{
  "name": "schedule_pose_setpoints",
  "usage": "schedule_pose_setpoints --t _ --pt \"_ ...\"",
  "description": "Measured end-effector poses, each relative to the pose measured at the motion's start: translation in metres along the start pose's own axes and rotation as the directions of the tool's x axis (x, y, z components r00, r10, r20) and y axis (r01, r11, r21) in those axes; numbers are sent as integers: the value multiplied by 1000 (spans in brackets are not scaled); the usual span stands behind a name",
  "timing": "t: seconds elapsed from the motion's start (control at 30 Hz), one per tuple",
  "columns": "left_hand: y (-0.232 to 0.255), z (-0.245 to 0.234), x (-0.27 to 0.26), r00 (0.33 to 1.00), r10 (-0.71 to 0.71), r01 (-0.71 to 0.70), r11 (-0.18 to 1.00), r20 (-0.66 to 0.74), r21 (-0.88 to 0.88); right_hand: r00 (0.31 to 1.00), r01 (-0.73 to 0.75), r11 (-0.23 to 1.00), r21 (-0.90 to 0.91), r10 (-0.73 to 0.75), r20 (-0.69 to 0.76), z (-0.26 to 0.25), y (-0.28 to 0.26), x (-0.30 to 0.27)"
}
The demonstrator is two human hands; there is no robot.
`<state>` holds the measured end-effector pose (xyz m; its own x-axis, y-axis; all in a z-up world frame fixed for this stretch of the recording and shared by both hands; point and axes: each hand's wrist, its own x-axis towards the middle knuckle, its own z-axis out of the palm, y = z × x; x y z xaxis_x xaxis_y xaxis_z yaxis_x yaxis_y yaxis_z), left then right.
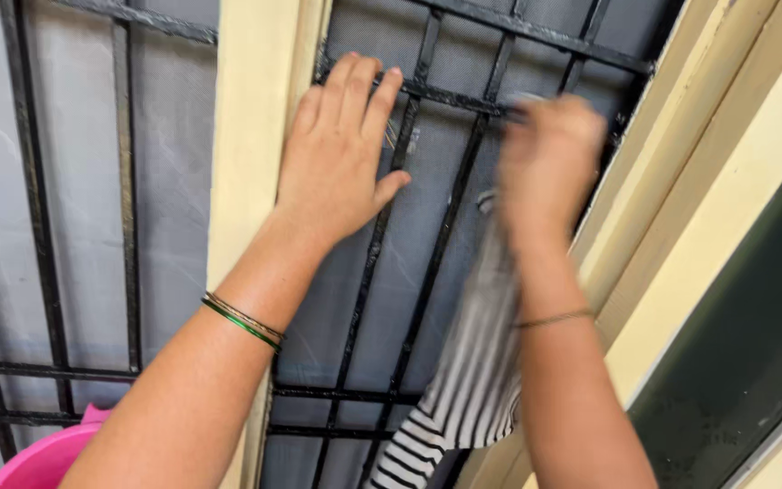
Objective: The person wipes the window frame and mesh screen using a striped cloth. They clean the lower frame, vertical bars, and the glass pane, then briefly handle a yellow brush before resuming wiping.
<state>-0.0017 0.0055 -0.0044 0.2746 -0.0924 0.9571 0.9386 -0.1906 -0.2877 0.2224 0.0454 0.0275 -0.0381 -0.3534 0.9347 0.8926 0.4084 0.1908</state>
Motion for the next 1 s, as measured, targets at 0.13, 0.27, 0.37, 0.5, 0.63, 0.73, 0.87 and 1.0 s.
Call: schedule_pose_setpoints --t 0.13,0.27,0.37,0.5,0.63,0.73,0.87,1.0 --pt "1 -1 -2 999 20 -20 1000 -26 5 983 105 960 259 -139 119 26 -48 -1" --pt "3 -9 4 1000 17 -18 999 -26 -26 989 126 979 162 -136 51 14 -18 -2" --pt "4 -9 21 932 -157 173 985 327 -21 997 72 970 232 -63 -47 -1 5 -5" --pt "2 6 30 979 -71 50 992 191 113 979 152 866 476 -64 -196 7 -17 20" --pt "-1 28 23 994 -32 -7 940 108 341 917 396 763 511 -350 -189 53 -69 85" --pt "-5 33 25 996 -13 -22 925 89 379 880 435 774 461 -474 -35 69 -84 112" --pt "0 21 21 971 -107 120 992 212 -49 863 488 821 296 -504 -27 53 -59 101" --pt "-2 7 28 947 -183 42 887 -266 -460 896 434 856 282 -443 -34 56 -47 96"
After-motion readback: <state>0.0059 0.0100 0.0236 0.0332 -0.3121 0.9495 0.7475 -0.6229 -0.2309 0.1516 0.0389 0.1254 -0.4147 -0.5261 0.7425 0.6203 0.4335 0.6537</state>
